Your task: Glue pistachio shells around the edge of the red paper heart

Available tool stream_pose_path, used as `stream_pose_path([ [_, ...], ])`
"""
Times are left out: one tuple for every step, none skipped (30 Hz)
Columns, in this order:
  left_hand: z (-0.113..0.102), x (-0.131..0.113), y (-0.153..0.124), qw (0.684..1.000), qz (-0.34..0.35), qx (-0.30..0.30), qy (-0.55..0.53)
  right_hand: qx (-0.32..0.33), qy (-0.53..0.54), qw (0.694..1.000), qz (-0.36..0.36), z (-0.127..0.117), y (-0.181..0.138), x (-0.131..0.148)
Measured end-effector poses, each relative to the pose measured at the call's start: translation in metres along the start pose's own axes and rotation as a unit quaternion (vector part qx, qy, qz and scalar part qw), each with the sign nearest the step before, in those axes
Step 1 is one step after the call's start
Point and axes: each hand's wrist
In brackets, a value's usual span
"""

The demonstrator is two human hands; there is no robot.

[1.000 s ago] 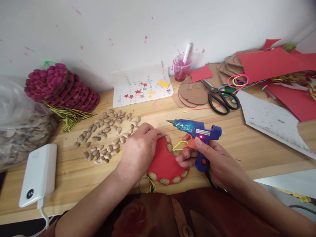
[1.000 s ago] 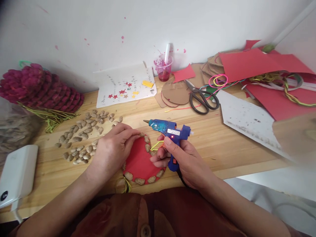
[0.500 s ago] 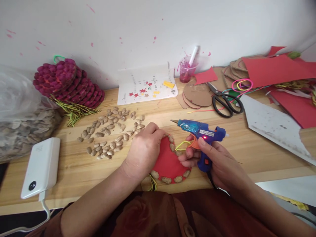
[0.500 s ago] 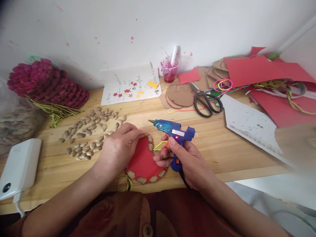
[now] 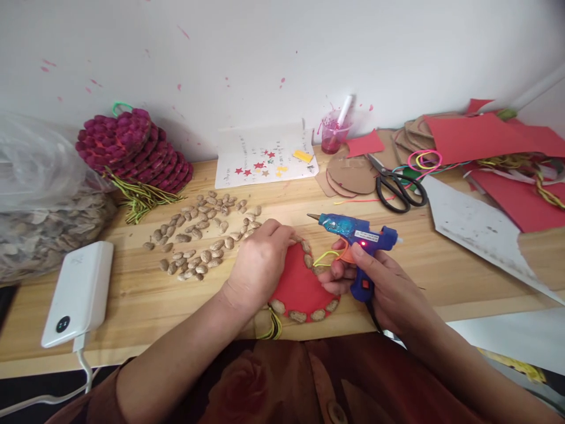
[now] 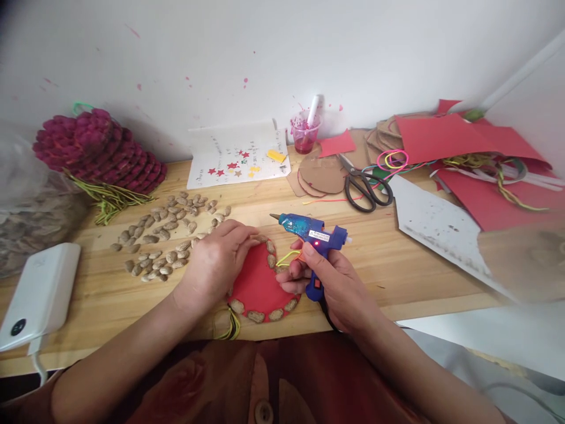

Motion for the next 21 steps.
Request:
stream_pose_path([
  [0.0, 0.0008, 0.0, 1.0, -0.001, -0.005, -0.004, -0.002, -0.001, 1.0, -0.001, 0.0, -0.0004, -0.0002],
  [0.0, 0.0014, 0.0001, 1.0, -0.003, -0.007, -0.007, -0.002, -0.002, 1.0, -0.003, 0.0, -0.0007, -0.0003],
  [0.0001, 0.0015, 0.0004, 1.0, -0.003, -0.006, -0.01, -0.002, -0.002, 1.0, -0.004, -0.0001, -0.0009, -0.0003],
  [0.0003, 0.0014, 0.0007, 1.0, -0.002, -0.005, -0.013, -0.001, -0.002, 1.0, -0.006, -0.0001, -0.001, -0.0002],
  [0.0006, 0.0011, 0.0012, 1.0, 0.0, -0.003, -0.015, 0.0, -0.002, 1.0, -0.006, -0.0002, -0.0009, 0.0],
  [0.0009, 0.0007, 0.0017, 1.0, 0.001, -0.001, -0.017, 0.002, -0.001, 1.0, -0.006, -0.0002, -0.0008, 0.0002],
  [0.0012, 0.0003, 0.0022, 1.0, 0.0, 0.001, -0.017, 0.003, 0.0, 1.0, -0.006, -0.0002, -0.0005, 0.0005],
  [0.0015, 0.0001, 0.0027, 1.0, -0.002, 0.001, -0.016, 0.004, 0.001, 1.0, -0.006, -0.0002, -0.0003, 0.0007],
  [0.0019, 0.0, 0.0032, 1.0, -0.004, 0.003, -0.016, 0.005, 0.002, 1.0, -0.006, -0.0002, -0.0001, 0.0008],
  [0.0022, 0.0, 0.0037, 1.0, -0.006, 0.004, -0.017, 0.007, 0.003, 1.0, -0.006, -0.0003, 0.0001, 0.0009],
  [0.0024, 0.0002, 0.0041, 1.0, -0.007, 0.006, -0.018, 0.008, 0.004, 1.0, -0.005, -0.0004, 0.0002, 0.0008],
  [0.0026, 0.0004, 0.0044, 1.0, -0.007, 0.008, -0.019, 0.009, 0.005, 1.0, -0.005, -0.0005, 0.0003, 0.0006],
  [0.0027, 0.0006, 0.0046, 1.0, -0.007, 0.009, -0.017, 0.01, 0.005, 1.0, -0.003, -0.0006, 0.0003, 0.0004],
  [0.0028, 0.0007, 0.0047, 1.0, -0.008, 0.011, -0.014, 0.01, 0.006, 1.0, -0.002, -0.0008, 0.0004, 0.0001],
  [0.0028, 0.0007, 0.0047, 1.0, -0.008, 0.014, -0.008, 0.01, 0.006, 1.0, -0.001, -0.0009, 0.0004, -0.0002],
  [0.0028, 0.0006, 0.0046, 1.0, -0.009, 0.016, 0.0, 0.008, 0.006, 1.0, -0.001, -0.0011, 0.0006, -0.0005],
  [0.0027, 0.0004, 0.0045, 1.0, -0.01, 0.018, 0.007, 0.007, 0.006, 1.0, -0.001, -0.0012, 0.0007, -0.0008],
  [0.0027, 0.0001, 0.0043, 1.0, -0.011, 0.019, 0.013, 0.007, 0.005, 1.0, -0.001, -0.0013, 0.001, -0.0011],
  [0.0027, -0.0003, 0.0041, 1.0, -0.011, 0.02, 0.018, 0.008, 0.005, 1.0, -0.001, -0.0014, 0.0012, -0.0014],
  [0.0027, -0.0007, 0.0039, 1.0, -0.01, 0.02, 0.021, 0.009, 0.005, 1.0, -0.001, -0.0016, 0.0015, -0.0016],
  [0.0027, -0.0012, 0.0038, 1.0, -0.01, 0.02, 0.022, 0.009, 0.005, 1.0, -0.001, -0.0018, 0.0017, -0.0019],
])
Point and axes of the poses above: each hand's wrist, its own y-axis towards the middle knuckle, its own z-axis out of the palm, x = y × z, and after that the axes turned 10 degrees about -y, right-handed
